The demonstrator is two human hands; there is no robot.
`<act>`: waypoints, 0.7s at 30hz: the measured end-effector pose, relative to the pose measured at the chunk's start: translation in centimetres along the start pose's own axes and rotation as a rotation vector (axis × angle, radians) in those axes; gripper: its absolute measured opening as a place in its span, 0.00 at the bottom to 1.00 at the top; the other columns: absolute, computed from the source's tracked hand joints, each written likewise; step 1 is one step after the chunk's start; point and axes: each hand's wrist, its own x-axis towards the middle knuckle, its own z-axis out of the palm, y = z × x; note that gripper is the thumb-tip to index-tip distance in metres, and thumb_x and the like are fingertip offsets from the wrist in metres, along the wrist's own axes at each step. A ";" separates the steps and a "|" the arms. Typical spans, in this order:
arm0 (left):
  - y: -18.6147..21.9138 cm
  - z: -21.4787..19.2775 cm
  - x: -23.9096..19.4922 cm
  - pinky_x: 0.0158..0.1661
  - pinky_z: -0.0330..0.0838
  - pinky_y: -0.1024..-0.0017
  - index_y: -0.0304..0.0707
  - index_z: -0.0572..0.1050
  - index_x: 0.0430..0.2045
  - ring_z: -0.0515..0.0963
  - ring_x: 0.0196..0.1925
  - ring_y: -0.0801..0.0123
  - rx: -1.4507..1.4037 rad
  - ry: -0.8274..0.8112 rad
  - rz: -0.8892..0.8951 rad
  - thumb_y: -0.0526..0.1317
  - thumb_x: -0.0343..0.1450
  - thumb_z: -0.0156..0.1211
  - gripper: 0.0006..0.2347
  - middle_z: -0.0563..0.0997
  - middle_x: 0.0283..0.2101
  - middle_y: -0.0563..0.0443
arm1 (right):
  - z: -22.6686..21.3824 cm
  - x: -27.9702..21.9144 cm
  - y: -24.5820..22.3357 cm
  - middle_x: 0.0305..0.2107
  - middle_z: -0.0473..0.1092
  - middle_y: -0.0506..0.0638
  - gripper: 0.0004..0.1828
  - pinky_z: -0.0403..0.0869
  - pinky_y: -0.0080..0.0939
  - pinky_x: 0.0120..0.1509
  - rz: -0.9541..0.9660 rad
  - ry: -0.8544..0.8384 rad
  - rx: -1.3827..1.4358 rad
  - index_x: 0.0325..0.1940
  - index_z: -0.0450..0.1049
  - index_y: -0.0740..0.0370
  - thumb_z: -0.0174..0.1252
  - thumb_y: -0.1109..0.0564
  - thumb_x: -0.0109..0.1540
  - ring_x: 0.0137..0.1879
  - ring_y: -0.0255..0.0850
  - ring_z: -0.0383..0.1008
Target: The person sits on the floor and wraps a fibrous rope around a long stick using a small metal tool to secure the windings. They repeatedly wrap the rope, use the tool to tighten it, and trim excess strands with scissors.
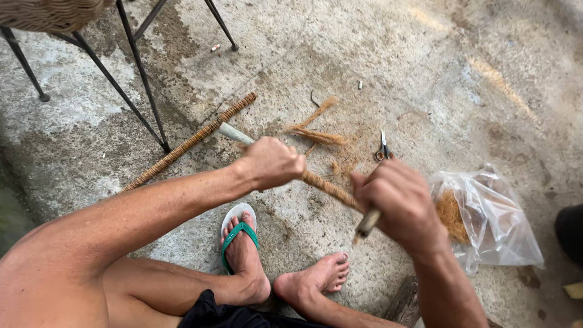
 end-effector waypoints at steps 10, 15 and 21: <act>3.5 -5.5 -0.8 0.13 0.71 0.61 0.38 0.70 0.14 0.80 0.15 0.62 -0.281 0.441 0.281 0.38 0.65 0.58 0.08 0.75 0.14 0.49 | 1.5 -3.2 6.5 0.16 0.61 0.40 0.26 0.59 0.35 0.22 0.679 0.026 0.368 0.22 0.58 0.52 0.67 0.54 0.65 0.22 0.29 0.58; 1.6 -7.3 -0.5 0.15 0.69 0.65 0.40 0.71 0.20 0.78 0.16 0.63 -0.505 0.656 0.118 0.39 0.70 0.58 0.08 0.76 0.18 0.49 | 7.6 -5.0 6.8 0.14 0.59 0.40 0.23 0.60 0.33 0.21 0.938 0.102 0.859 0.21 0.59 0.50 0.64 0.55 0.65 0.19 0.30 0.58; -3.4 -6.0 0.0 0.15 0.67 0.67 0.39 0.71 0.20 0.69 0.14 0.68 -0.825 0.157 -0.478 0.44 0.77 0.55 0.14 0.74 0.16 0.51 | 14.8 -5.6 1.8 0.11 0.56 0.41 0.25 0.52 0.33 0.17 1.072 0.259 1.265 0.17 0.57 0.50 0.57 0.54 0.67 0.15 0.31 0.50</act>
